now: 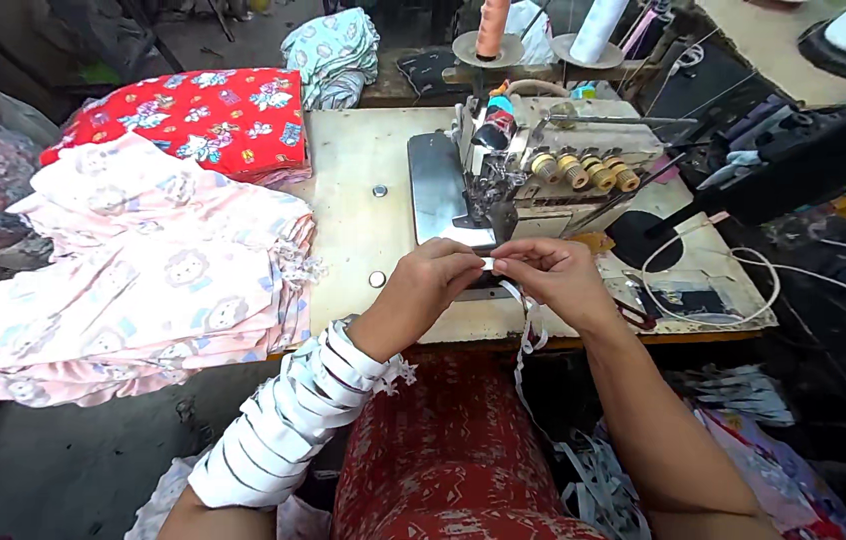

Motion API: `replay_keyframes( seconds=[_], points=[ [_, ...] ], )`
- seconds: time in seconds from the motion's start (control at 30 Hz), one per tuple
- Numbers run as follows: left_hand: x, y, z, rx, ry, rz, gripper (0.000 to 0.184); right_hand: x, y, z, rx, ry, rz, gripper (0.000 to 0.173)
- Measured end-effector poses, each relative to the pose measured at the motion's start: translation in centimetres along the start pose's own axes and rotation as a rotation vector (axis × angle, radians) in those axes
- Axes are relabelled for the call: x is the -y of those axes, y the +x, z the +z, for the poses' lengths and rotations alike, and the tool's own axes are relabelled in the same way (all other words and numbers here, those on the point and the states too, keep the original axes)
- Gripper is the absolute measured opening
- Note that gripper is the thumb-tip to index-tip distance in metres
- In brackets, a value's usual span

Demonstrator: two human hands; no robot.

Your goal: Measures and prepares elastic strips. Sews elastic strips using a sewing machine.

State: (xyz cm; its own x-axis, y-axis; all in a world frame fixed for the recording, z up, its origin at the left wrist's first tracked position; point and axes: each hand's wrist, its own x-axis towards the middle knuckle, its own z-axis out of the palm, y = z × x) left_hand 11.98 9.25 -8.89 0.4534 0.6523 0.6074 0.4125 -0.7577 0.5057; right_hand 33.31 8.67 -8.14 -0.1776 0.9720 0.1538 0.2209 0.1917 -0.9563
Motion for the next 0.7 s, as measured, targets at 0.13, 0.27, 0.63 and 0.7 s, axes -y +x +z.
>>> replay_keyframes(
  seconds=[0.13, 0.27, 0.63, 0.7],
  points=[
    [2.8, 2.7, 0.4, 0.098, 0.151, 0.087, 0.012, -0.7, 3.1, -0.1, -0.001, -0.287, -0.046, 0.012],
    [4.7, 3.2, 1.9, 0.136, 0.222, 0.094, 0.012, -1.4, 4.3, 0.7, -0.027, -0.592, -0.213, 0.015],
    [4.5, 3.0, 2.1, 0.098, 0.177, 0.005, 0.010, -3.3, 4.2, 0.4, -0.044, -0.571, -0.291, 0.016],
    [4.5, 3.1, 2.0, 0.103, 0.164, -0.007, 0.010, -3.5, 4.0, 0.1, -0.048, -0.488, -0.227, 0.017]
  ],
)
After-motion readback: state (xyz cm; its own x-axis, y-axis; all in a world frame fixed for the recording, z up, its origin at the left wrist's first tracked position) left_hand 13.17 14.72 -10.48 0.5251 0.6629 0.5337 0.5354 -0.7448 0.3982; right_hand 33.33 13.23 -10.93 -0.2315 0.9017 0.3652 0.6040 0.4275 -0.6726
